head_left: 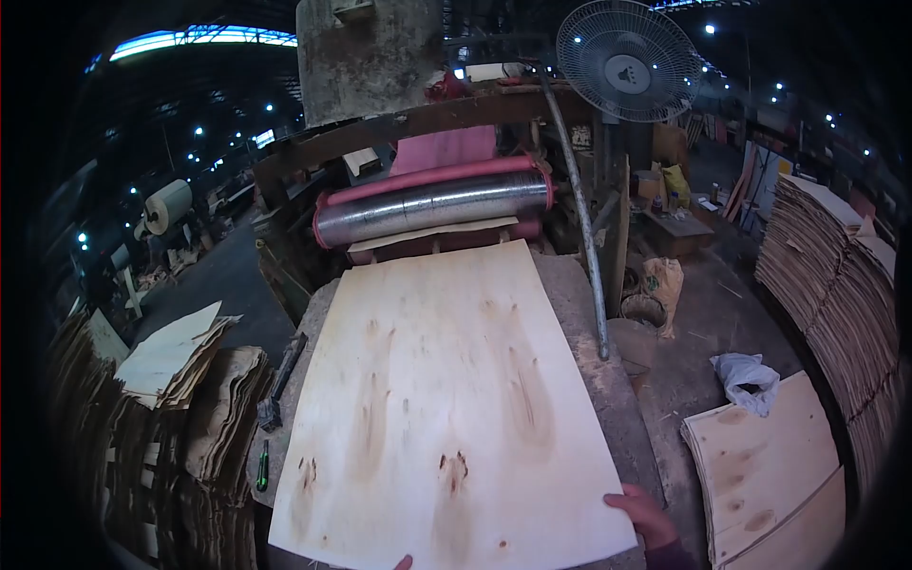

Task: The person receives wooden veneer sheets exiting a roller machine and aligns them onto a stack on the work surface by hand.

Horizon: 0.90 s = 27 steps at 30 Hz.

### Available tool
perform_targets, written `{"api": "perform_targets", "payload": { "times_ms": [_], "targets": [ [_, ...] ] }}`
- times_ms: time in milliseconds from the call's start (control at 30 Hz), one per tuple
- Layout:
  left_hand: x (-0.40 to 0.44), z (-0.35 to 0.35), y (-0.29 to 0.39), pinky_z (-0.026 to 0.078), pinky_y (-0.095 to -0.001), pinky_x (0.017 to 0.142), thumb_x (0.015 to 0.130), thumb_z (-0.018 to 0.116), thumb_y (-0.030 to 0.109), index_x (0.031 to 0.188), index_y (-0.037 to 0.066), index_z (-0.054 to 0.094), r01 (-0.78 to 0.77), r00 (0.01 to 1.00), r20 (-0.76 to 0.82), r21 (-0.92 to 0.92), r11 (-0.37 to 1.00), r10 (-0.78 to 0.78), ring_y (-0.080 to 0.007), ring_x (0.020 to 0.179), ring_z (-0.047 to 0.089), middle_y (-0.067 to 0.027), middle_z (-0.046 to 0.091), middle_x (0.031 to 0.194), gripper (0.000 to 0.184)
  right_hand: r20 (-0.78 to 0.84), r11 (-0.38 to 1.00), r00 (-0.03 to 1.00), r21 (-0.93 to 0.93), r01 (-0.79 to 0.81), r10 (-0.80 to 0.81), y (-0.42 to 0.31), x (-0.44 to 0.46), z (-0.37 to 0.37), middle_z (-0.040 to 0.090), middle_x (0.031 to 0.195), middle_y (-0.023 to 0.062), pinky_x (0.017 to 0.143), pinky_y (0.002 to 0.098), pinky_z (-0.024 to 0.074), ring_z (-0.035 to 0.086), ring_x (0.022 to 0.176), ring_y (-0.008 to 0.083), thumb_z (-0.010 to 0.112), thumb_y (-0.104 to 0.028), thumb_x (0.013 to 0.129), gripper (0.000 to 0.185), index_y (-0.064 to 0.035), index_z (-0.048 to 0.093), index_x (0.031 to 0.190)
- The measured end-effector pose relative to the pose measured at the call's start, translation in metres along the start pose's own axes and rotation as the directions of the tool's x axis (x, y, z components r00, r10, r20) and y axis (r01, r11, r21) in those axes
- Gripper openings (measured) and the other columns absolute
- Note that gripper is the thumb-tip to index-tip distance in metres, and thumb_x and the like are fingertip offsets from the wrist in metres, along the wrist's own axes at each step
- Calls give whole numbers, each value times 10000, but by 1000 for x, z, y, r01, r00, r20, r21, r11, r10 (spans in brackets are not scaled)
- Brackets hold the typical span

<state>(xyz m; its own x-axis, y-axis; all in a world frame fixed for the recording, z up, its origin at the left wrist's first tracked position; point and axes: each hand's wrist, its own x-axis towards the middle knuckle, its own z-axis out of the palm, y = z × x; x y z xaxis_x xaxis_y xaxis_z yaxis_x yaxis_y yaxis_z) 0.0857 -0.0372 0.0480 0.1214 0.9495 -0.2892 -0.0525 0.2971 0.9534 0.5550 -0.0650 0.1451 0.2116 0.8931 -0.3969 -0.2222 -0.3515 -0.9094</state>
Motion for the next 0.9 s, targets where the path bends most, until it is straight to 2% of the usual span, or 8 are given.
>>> {"api": "perform_targets", "payload": {
  "times_ms": [133, 200, 333, 433, 633, 767, 833, 900],
  "targets": [
    [89, 0, -5, 529, -309, 813, 999, 511, 214, 1312, 22, 452, 257, 966, 78, -416, 872, -248, -216, 1003, 624, -107, 619, 1177, 372, -206, 624, 931, -781, 28, -300, -20, 3, 22, 691, 1005, 63, 791, 336, 514, 649, 879, 166, 572, -181, 929, 342, 27, 607, 1197],
    [130, 18, 29, 543, -358, 765, 984, 513, 235, 1175, 80, 553, 366, 901, 108, -710, 601, -421, -227, 952, 643, -73, 651, 1101, 249, -203, 541, 886, -839, 63, -417, 17, 13, 18, 690, 1008, 53, 805, 336, 510, 645, 885, 166, 577, -194, 934, 341, 34, 610, 1186],
    [223, 11, 15, 550, -355, 722, 992, 517, 222, 1141, 105, 554, 410, 900, 208, -706, 577, -384, -211, 946, 641, -54, 647, 1048, 193, -99, 262, 747, -960, 104, -658, 100, 10, 17, 688, 937, 162, 790, 359, 518, 667, 846, 310, 629, -170, 832, 354, -22, 625, 1153],
    [278, 27, 44, 563, -344, 680, 990, 518, 217, 1121, 102, 554, 366, 920, 183, -713, 598, -346, -203, 894, 645, -51, 647, 1024, 178, -164, 394, 795, -914, 101, -584, 94, -18, 39, 600, 1158, 296, 952, 472, 450, 557, 1114, 447, 575, -144, 871, 388, 49, 565, 1209],
    [373, 52, 78, 573, -354, 704, 993, 516, 245, 1100, 35, 546, 311, 945, 172, -740, 596, -278, -256, 904, 650, -107, 647, 1031, 238, -336, 580, 873, -811, -77, -354, 88, -36, 34, 629, 1055, 306, 886, 487, 478, 592, 1022, 467, 555, -126, 881, 335, 58, 583, 1159],
    [352, 57, 37, 570, -358, 784, 993, 506, 245, 1128, 18, 552, 533, 840, 319, -642, 552, -439, -294, 960, 637, -155, 643, 1073, 268, -307, 525, 875, -848, -74, -373, 115, -24, 12, 627, 1063, 304, 858, 497, 483, 599, 1010, 452, 556, -140, 884, 330, 43, 589, 1157],
    [295, 43, -16, 528, -330, 869, 985, 513, 226, 1222, 21, 534, 310, 918, 301, -139, 941, -258, -271, 1086, 624, -134, 634, 1186, 314, -331, 480, 910, -858, -181, -248, 98, -21, 10, 627, 1058, 301, 843, 500, 487, 602, 1003, 446, 556, -151, 887, 322, 30, 595, 1151],
    [204, 49, 20, 474, -393, 959, 1001, 484, 210, 1262, 34, 517, 531, 845, 160, -363, 766, -510, -260, 1161, 593, -134, 589, 1298, 317, -405, 588, 904, -768, -255, -136, 63, -22, 13, 620, 1070, 299, 852, 503, 483, 597, 1007, 448, 565, -161, 881, 326, 22, 596, 1148]
  ]
}}
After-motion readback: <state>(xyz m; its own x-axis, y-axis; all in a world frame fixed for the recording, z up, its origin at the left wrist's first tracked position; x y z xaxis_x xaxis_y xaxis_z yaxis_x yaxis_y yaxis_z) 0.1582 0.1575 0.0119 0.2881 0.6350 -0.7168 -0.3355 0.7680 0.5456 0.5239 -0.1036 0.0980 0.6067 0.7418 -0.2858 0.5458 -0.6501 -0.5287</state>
